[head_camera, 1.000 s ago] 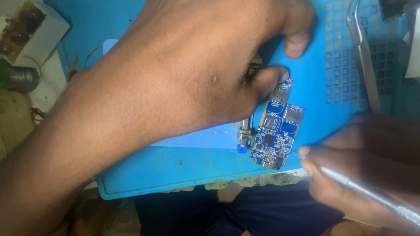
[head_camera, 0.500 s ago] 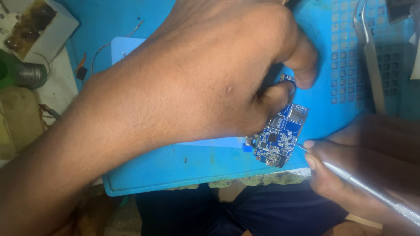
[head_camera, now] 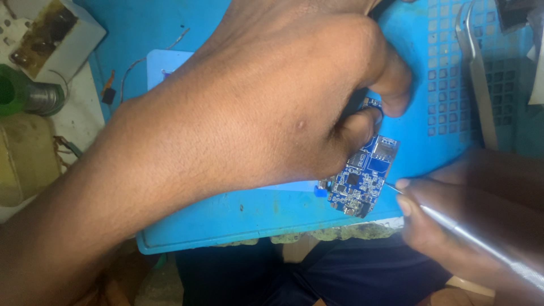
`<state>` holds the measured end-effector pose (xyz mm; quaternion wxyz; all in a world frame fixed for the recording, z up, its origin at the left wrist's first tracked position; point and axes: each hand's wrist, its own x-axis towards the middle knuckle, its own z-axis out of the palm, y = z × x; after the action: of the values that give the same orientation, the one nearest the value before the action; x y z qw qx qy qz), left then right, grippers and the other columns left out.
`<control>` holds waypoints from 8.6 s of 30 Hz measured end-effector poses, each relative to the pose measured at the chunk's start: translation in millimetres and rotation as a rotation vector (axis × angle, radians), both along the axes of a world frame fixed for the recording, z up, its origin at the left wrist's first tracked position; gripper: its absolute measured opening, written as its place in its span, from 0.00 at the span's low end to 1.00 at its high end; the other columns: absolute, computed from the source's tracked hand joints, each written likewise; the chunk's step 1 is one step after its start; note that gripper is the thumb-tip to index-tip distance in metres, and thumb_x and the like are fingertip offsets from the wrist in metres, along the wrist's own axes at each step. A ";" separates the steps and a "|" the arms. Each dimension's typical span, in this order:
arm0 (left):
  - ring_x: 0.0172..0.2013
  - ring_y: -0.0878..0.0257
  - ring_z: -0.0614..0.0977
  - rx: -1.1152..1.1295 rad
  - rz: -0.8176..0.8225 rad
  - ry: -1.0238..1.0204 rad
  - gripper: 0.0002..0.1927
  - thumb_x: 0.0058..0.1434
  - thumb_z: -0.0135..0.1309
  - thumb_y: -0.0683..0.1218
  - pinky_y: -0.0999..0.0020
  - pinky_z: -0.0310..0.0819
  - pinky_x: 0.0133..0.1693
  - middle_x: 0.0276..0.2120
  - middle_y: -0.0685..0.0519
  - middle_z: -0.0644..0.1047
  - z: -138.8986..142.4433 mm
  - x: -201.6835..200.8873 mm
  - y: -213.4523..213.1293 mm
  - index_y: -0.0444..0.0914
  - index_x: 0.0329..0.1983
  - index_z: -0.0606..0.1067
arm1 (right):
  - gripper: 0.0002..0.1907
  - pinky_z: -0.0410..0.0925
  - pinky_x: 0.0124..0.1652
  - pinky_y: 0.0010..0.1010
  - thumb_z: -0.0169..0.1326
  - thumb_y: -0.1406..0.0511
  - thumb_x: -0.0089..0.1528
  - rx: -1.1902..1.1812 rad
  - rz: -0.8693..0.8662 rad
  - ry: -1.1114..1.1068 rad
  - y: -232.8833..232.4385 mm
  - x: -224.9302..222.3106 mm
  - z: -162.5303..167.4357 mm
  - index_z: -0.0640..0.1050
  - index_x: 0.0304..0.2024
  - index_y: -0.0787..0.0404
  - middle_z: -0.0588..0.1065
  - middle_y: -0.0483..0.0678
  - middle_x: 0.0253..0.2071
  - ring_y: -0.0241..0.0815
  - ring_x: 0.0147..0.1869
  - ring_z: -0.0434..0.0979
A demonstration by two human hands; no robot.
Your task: The person works on a small blue circuit board at a repair bench, holding it steady with one hand while using tweezers and a pointed probe to manipulate components on the board. A soldering iron rests in a holder on the blue silicone mat, and a container of flux sits nearby as the person probes and adjusts different areas of the board.
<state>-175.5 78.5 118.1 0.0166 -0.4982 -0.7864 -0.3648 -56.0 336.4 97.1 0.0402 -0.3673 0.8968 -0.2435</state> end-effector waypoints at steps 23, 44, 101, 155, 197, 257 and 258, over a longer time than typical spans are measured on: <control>0.45 0.46 0.79 0.040 -0.011 0.063 0.12 0.50 0.66 0.40 0.48 0.68 0.39 0.44 0.46 0.77 0.4 0.5 -4.2 0.39 0.38 0.85 | 0.23 0.70 0.33 0.35 0.69 0.67 0.50 -0.024 0.016 0.068 -3.3 4.6 10.6 0.78 0.47 0.58 0.78 0.43 0.32 0.41 0.32 0.78; 0.47 0.45 0.78 0.057 -0.008 0.059 0.09 0.52 0.67 0.40 0.47 0.68 0.40 0.47 0.45 0.76 3.8 1.7 -6.4 0.39 0.37 0.84 | 0.23 0.70 0.34 0.35 0.69 0.67 0.49 0.000 0.025 0.020 2.7 4.4 12.4 0.77 0.46 0.57 0.78 0.42 0.31 0.40 0.32 0.79; 0.55 0.46 0.74 0.052 -0.018 0.052 0.09 0.56 0.65 0.40 0.46 0.64 0.51 0.56 0.47 0.73 2.9 2.4 -9.3 0.41 0.40 0.85 | 0.15 0.67 0.29 0.33 0.66 0.66 0.55 -0.009 -0.006 -0.013 18.5 13.4 -1.6 0.77 0.43 0.58 0.77 0.42 0.26 0.37 0.26 0.76; 0.61 0.44 0.67 -0.066 0.076 0.065 0.11 0.56 0.62 0.48 0.44 0.59 0.59 0.63 0.42 0.70 24.7 -1.5 2.0 0.42 0.42 0.82 | 0.14 0.67 0.30 0.30 0.69 0.67 0.52 -0.077 -0.074 0.171 3.0 -3.2 13.4 0.82 0.40 0.60 0.75 0.41 0.25 0.33 0.27 0.75; 0.60 0.46 0.68 -0.027 0.081 0.104 0.12 0.47 0.66 0.47 0.49 0.62 0.54 0.59 0.44 0.74 16.1 -4.0 -10.5 0.40 0.35 0.84 | 0.31 0.72 0.39 0.28 0.73 0.55 0.48 -0.171 -0.064 -0.048 55.4 35.9 -39.7 0.80 0.53 0.49 0.78 0.37 0.42 0.32 0.38 0.80; 0.64 0.39 0.65 -0.038 0.108 0.084 0.12 0.48 0.66 0.48 0.38 0.56 0.60 0.60 0.39 0.72 18.1 6.3 -8.2 0.40 0.35 0.83 | 0.12 0.69 0.34 0.31 0.59 0.60 0.66 -0.242 -0.731 0.041 40.9 105.0 -83.9 0.75 0.48 0.58 0.76 0.49 0.33 0.38 0.32 0.75; 0.64 0.39 0.65 -0.030 0.108 0.084 0.12 0.48 0.66 0.47 0.39 0.56 0.60 0.60 0.40 0.72 18.4 5.8 -7.9 0.40 0.35 0.83 | 0.12 0.69 0.33 0.30 0.59 0.59 0.67 -0.248 -0.744 0.034 35.3 102.3 -79.6 0.75 0.47 0.58 0.75 0.49 0.32 0.37 0.31 0.75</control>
<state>-169.7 70.7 136.5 0.0618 -0.4703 -0.8162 -0.3300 46.3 371.7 17.5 -0.1102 -0.0233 0.9330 -0.3417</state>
